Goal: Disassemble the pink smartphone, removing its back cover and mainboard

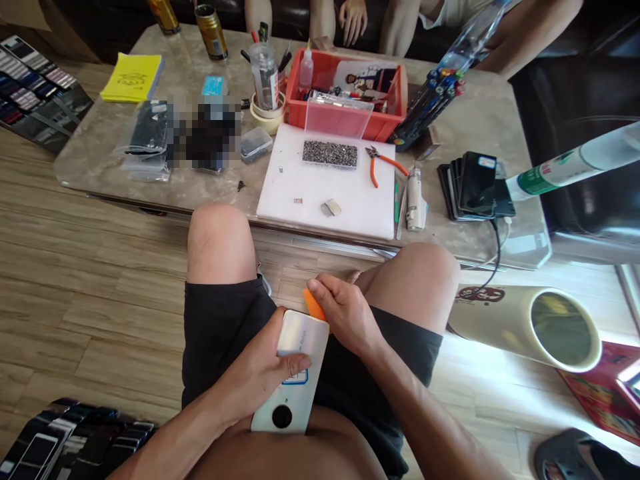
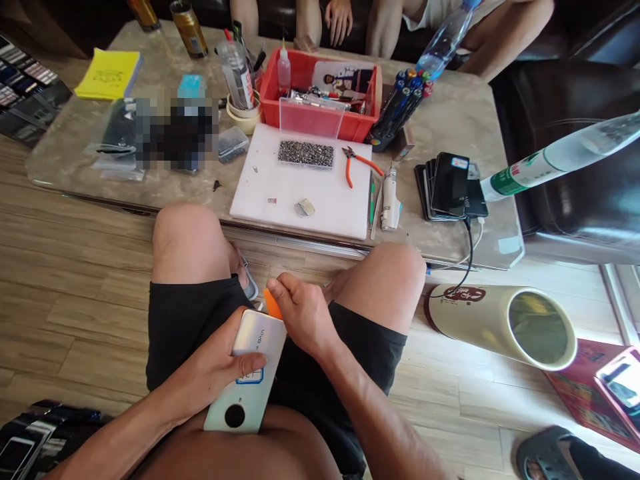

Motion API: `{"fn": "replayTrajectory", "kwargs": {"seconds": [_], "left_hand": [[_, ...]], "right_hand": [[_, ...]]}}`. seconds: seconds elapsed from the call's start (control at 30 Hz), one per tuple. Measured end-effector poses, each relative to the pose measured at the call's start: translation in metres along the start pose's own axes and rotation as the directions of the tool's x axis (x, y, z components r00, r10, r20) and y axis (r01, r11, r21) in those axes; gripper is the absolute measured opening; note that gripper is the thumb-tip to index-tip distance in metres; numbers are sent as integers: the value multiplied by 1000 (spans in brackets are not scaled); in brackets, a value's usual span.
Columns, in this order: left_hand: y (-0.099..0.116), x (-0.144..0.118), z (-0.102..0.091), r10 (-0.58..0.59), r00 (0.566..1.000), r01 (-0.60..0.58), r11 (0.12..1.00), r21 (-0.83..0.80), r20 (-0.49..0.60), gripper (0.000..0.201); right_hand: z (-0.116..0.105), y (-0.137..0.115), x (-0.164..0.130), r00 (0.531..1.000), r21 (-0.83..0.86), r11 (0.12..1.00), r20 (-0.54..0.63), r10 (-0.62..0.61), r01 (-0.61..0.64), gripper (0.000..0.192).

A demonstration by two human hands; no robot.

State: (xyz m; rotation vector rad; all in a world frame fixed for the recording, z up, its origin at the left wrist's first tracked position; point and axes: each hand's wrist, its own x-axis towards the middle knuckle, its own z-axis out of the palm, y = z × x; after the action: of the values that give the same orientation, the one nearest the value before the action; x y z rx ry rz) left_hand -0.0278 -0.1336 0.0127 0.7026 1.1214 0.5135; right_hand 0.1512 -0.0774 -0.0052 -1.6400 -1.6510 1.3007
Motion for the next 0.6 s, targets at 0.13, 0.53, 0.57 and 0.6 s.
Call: {"fn": "replayTrajectory", "kwargs": {"seconds": [0.13,0.53,0.57,0.6], "left_hand": [[-4,-2,10,-111,991,118,989,-93,76,42],[-2,0,22,-206,968,230,957,-178,143,58],[-2,-2,19,-197,966,225,960,-168,168,56],[-2,-4,16,-189,962,221,963,-157,196,56]], "right_hand": [[-7,-1,2,993,21,999,111,-34,32,46],[0,-6,1,978,-30,994,186,-96,103,41],[-5,-5,2,974,-13,995,204,-93,98,40],[-13,-4,3,972,-2,996,220,-81,84,39]]}}
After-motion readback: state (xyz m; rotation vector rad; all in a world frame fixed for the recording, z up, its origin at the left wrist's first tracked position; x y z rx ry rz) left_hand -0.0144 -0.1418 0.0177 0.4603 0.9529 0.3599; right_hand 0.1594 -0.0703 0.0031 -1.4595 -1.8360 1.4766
